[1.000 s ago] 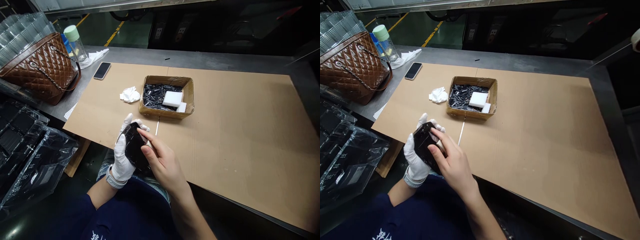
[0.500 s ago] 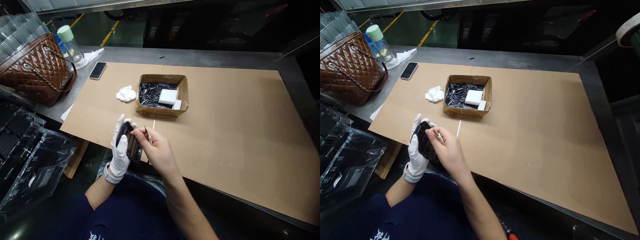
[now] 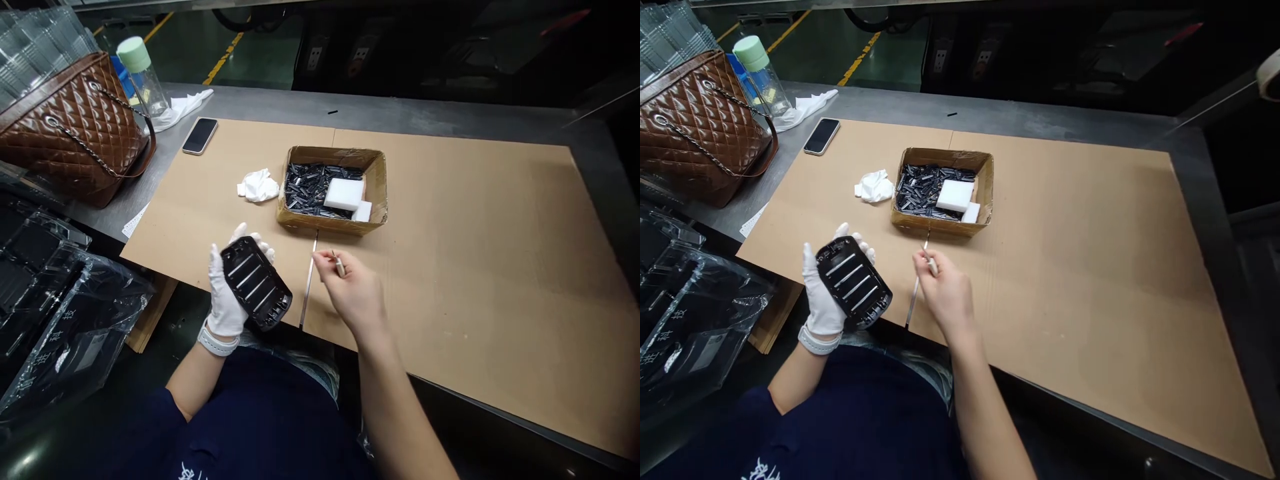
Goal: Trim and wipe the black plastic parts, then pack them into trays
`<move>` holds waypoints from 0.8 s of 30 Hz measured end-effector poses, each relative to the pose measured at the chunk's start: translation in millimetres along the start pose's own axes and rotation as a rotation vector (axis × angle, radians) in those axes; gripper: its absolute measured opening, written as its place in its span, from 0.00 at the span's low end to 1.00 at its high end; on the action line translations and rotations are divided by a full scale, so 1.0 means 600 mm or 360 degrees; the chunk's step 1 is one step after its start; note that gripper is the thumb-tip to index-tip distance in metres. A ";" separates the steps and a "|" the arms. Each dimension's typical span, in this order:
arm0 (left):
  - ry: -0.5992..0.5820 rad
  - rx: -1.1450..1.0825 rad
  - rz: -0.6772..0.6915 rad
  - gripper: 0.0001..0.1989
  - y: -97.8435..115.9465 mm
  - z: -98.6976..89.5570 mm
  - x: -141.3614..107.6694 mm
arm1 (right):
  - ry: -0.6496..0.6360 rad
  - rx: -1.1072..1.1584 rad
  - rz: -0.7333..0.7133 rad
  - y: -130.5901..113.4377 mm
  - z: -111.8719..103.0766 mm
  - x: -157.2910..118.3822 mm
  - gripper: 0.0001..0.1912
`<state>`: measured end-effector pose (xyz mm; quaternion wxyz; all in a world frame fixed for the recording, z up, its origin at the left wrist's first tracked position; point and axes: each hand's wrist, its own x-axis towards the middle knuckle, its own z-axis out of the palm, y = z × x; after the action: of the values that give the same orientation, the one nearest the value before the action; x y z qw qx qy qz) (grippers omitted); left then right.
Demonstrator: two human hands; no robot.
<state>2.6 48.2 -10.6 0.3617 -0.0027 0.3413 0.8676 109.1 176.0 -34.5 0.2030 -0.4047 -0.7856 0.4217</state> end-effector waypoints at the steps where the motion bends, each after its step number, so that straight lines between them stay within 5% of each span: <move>1: -0.0011 -0.0030 0.0031 0.29 0.013 -0.003 0.010 | 0.0041 -0.0114 0.0027 0.022 -0.004 0.011 0.21; 4: -0.0054 -0.0049 0.0262 0.28 0.044 -0.023 0.044 | 0.0080 -0.0357 0.0096 0.076 -0.010 0.034 0.25; 9: -0.0092 0.0290 0.0115 0.17 0.043 -0.059 0.072 | 0.0234 -0.0396 -0.0250 0.107 -0.014 0.047 0.21; 13: 0.0003 0.1268 0.0714 0.16 0.030 -0.071 0.059 | 0.0507 -0.0492 -0.0466 0.080 -0.031 0.097 0.15; 16: -0.0250 0.1869 0.0999 0.11 0.030 -0.074 0.050 | 0.0254 -0.0756 -0.0630 0.056 -0.042 0.180 0.27; 21: -0.0367 0.2102 0.1126 0.08 0.030 -0.077 0.048 | -0.0416 -0.1178 -0.0400 0.054 -0.047 0.315 0.20; 24: -0.0438 0.2103 0.1047 0.08 0.027 -0.078 0.049 | -0.0285 -0.1021 -0.0414 0.054 -0.053 0.324 0.18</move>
<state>-40.6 30.2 -44.4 0.0495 0.4257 0.7259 0.5380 30.5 359.2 -47.6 0.0480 -0.3060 -0.9376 0.1581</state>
